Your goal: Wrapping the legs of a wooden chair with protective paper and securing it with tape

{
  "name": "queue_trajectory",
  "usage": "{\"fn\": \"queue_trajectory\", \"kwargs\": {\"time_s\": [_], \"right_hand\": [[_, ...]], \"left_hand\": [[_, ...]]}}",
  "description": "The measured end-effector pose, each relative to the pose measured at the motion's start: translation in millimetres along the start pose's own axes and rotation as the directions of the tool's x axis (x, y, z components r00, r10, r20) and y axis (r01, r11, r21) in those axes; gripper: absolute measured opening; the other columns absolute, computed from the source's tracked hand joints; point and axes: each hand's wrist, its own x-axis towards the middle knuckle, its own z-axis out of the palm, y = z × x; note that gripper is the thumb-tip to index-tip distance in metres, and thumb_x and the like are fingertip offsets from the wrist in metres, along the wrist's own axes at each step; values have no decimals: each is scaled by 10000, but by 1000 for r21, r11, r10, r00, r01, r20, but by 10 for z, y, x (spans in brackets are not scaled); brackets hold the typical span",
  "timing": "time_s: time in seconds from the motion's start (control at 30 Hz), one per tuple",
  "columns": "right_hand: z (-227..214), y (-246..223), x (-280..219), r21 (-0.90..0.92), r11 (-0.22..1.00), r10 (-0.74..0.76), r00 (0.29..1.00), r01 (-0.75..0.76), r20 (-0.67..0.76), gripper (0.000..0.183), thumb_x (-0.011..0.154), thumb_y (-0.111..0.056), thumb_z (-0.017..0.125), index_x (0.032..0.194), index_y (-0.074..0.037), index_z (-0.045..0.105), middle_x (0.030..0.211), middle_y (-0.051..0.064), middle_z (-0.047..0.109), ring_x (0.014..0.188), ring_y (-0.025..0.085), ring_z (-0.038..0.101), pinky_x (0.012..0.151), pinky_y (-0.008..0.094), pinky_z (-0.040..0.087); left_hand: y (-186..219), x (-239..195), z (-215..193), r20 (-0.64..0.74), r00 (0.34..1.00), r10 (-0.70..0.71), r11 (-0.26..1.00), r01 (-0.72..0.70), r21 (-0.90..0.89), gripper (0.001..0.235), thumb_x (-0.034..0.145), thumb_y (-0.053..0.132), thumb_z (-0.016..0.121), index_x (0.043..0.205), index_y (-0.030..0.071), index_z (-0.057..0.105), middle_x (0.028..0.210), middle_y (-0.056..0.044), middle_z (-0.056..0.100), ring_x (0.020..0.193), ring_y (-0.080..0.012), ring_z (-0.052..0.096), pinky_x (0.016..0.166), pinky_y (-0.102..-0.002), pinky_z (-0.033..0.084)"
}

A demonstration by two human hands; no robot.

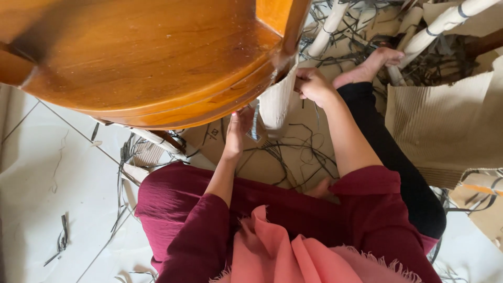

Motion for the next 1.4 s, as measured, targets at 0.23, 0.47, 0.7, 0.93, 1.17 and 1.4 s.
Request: {"fn": "queue_trajectory", "kwargs": {"time_s": [0.23, 0.47, 0.7, 0.93, 1.17, 1.4], "right_hand": [[11, 42, -28, -45, 999, 5, 1000, -5, -10, 135, 978, -24, 588, 934, -47, 715, 583, 18, 463, 528, 71, 440, 403, 184, 426], [-12, -13, -109, -176, 978, -131, 988, 116, -77, 178, 944, -35, 593, 1022, -75, 748, 604, 58, 575, 494, 61, 492, 421, 213, 507], [-77, -870, -650, -253, 926, -303, 951, 280, -56, 246, 1034, 16, 486, 1186, -74, 656, 791, 49, 594, 562, 70, 466, 462, 214, 398], [-29, -574, -897, -303, 803, -566, 815, 513, -122, 240, 973, -92, 737, 1205, -110, 679, 714, 13, 619, 514, 67, 432, 473, 190, 360], [301, -536, -871, -322, 688, -720, 669, 651, -185, 441, 879, -151, 915, 1181, -69, 604, 679, 63, 585, 475, 121, 486, 480, 221, 418], [533, -622, -876, -406, 688, -714, 663, 602, -225, 617, 838, -307, 954, 1187, -62, 507, 611, 54, 516, 476, 157, 445, 511, 265, 409]], "left_hand": [[514, -270, 179, 118, 993, 7, 950, -44, 310, 325, 1059, 220, 604, 1320, 28, 625, 1006, -164, 734, 887, -215, 704, 734, -306, 574], [778, -353, 233, 53, 995, 87, 908, -101, 406, 223, 1003, 168, 691, 1185, 42, 724, 899, -111, 788, 738, -115, 715, 662, -224, 561], [1331, -614, 620, 38, 993, 112, 971, -118, 208, 226, 1048, 191, 578, 1060, -9, 683, 953, -182, 761, 828, -209, 745, 722, -269, 614], [1527, -909, 1041, 27, 994, 105, 994, -105, 27, 267, 1101, 209, 444, 1033, -25, 553, 1223, -343, 669, 1168, -428, 643, 994, -536, 542], [1215, -776, 953, 78, 900, 428, 838, -428, 338, 264, 1106, 206, 444, 934, 73, 594, 878, -108, 657, 976, -179, 633, 883, -395, 566], [1559, -964, 1245, 227, 801, 554, 629, -581, 516, 157, 1036, 47, 544, 901, 30, 623, 1362, -304, 543, 1384, -503, 415, 1121, -627, 381]]}}
